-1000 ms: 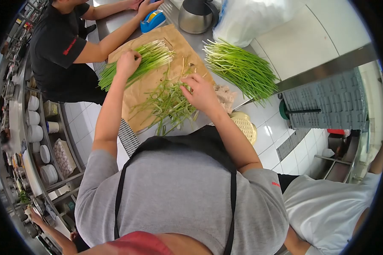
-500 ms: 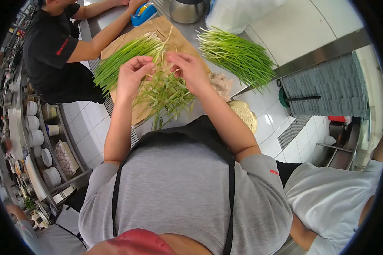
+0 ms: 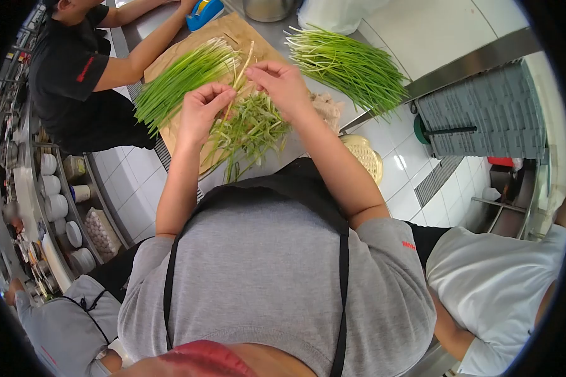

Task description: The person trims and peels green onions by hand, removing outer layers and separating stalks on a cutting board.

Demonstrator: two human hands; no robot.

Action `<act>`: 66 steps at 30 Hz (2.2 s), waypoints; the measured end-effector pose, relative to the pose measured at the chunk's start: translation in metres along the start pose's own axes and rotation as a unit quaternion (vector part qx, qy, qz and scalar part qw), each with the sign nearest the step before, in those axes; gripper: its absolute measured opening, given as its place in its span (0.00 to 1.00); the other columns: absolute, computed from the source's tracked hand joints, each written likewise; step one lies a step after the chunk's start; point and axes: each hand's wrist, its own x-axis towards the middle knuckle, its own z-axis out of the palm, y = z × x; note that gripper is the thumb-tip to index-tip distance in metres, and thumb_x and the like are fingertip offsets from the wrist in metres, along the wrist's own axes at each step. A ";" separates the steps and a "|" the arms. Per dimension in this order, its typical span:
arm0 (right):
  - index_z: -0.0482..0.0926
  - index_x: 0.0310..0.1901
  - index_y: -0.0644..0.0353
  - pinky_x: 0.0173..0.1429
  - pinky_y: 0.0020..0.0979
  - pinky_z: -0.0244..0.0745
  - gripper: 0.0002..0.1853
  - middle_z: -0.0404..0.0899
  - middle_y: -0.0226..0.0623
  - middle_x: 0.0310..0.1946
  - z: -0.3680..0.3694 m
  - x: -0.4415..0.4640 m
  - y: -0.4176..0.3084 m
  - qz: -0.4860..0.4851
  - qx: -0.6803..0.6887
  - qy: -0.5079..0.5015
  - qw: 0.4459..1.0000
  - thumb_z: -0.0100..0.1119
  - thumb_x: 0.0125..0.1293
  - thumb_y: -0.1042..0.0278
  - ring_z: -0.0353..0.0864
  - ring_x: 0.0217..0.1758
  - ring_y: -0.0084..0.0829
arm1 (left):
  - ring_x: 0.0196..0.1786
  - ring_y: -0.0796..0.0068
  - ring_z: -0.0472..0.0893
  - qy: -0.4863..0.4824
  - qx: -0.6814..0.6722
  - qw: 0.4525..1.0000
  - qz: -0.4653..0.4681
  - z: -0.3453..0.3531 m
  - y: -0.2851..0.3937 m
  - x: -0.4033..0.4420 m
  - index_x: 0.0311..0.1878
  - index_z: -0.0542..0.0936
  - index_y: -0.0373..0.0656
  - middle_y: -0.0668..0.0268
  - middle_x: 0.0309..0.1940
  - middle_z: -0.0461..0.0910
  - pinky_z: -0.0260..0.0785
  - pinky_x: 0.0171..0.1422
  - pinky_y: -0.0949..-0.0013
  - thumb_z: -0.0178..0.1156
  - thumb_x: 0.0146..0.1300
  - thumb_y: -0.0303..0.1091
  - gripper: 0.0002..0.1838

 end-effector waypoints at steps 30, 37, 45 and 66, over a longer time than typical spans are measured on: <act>0.79 0.32 0.65 0.24 0.17 0.60 0.09 0.74 0.25 0.19 0.008 -0.007 -0.010 -0.108 -0.177 -0.020 0.978 0.59 0.55 0.67 0.65 0.21 0.11 | 0.28 0.86 0.74 0.001 -0.042 0.999 -0.021 -0.003 0.010 -0.006 0.38 0.77 0.39 0.72 0.27 0.76 0.67 0.27 0.82 0.59 0.55 0.28 0.07; 0.79 0.36 0.64 0.24 0.15 0.58 0.08 0.74 0.24 0.23 -0.017 0.010 -0.021 -0.083 -0.064 0.059 0.993 0.58 0.57 0.70 0.63 0.20 0.11 | 0.28 0.83 0.75 -0.006 -0.050 0.998 -0.037 -0.009 0.008 -0.012 0.39 0.76 0.37 0.70 0.26 0.75 0.71 0.29 0.78 0.58 0.55 0.29 0.09; 0.80 0.37 0.64 0.25 0.16 0.57 0.09 0.75 0.23 0.24 -0.002 0.000 -0.015 0.034 0.091 -0.061 0.993 0.60 0.55 0.71 0.63 0.21 0.11 | 0.28 0.80 0.76 -0.087 -0.175 0.973 -0.120 -0.008 0.006 -0.009 0.40 0.75 0.37 0.68 0.28 0.76 0.72 0.29 0.76 0.57 0.57 0.32 0.10; 0.78 0.30 0.64 0.28 0.20 0.63 0.06 0.75 0.29 0.21 -0.027 0.001 0.013 -0.176 -0.309 -0.022 0.934 0.59 0.55 0.69 0.67 0.24 0.16 | 0.26 0.83 0.74 0.032 -0.090 0.995 -0.040 -0.020 -0.006 0.003 0.37 0.78 0.36 0.68 0.26 0.77 0.69 0.31 0.79 0.60 0.55 0.31 0.09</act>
